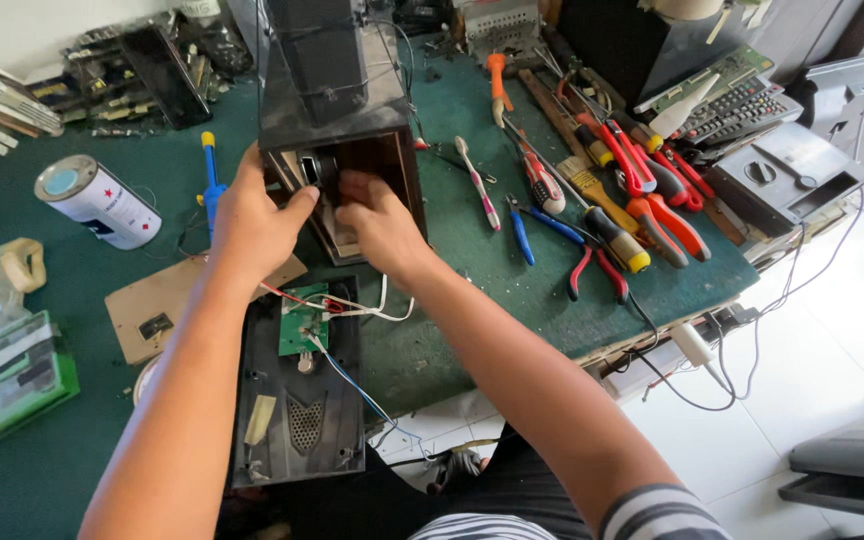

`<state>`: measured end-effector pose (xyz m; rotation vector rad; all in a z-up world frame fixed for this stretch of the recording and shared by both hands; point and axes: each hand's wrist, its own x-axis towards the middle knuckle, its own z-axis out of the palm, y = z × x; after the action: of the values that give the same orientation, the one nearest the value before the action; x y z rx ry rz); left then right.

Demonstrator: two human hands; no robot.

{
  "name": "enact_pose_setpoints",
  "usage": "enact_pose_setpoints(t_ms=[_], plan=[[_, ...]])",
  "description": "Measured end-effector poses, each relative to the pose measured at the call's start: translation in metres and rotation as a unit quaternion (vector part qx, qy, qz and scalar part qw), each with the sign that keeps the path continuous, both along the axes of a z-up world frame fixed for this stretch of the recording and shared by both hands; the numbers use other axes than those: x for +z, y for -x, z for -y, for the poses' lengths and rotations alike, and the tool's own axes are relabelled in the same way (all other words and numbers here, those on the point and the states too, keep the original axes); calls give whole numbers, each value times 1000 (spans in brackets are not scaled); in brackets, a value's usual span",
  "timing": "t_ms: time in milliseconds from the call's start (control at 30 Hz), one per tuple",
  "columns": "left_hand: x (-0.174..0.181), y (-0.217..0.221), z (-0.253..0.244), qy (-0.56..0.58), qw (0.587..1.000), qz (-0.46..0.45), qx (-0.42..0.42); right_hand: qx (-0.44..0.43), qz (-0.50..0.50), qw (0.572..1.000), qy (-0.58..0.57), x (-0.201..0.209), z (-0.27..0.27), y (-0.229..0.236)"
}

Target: The person connects wires to a circuit board inside a speaker enclosure, then places a speaker driver into the wooden box. They secure the driver with a screwdriver and later use a long metal rod to adjust components inside the enclosure.

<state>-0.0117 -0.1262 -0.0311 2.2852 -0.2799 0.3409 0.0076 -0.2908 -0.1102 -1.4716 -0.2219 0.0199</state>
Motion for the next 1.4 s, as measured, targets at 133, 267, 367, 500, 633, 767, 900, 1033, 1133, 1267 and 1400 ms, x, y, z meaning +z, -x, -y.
enact_pose_setpoints(t_ms=[133, 267, 367, 500, 633, 767, 900, 1033, 1133, 1267, 1400], plan=[[-7, -14, -4, 52, 997, -50, 23, -108, -167, 975, -98, 3, -23, -45], [-17, -30, -11, 159, 985, -55, -48, -116, -177, 973, -93, -25, -24, -94], [-29, -33, -18, 179, 979, -65, -73, -90, -179, 977, -66, -38, -22, -86], [-32, -39, -27, 154, 981, -77, -90, -62, -171, 983, -7, -23, -15, -84], [-35, -40, -29, 147, 981, -107, -62, -53, -138, 988, -41, -19, -16, -71], [-36, -40, -27, 169, 978, -114, -49, -33, -180, 983, -20, -51, -22, -94], [-31, -36, -21, 188, 974, -114, -48, -55, -149, 987, -38, 11, -15, -51], [-40, -38, -25, 188, 974, -117, -47, -67, -206, 975, -56, -19, -26, -59], [-39, -37, -24, 200, 971, -121, -43, -114, -132, 984, -47, 19, -27, -27], [-41, -35, -26, 203, 970, -126, -40, -138, -81, 985, -57, 6, -32, -30], [-45, -38, -21, 168, 979, -108, -37, -144, -56, 987, -48, -1, -28, -33]])
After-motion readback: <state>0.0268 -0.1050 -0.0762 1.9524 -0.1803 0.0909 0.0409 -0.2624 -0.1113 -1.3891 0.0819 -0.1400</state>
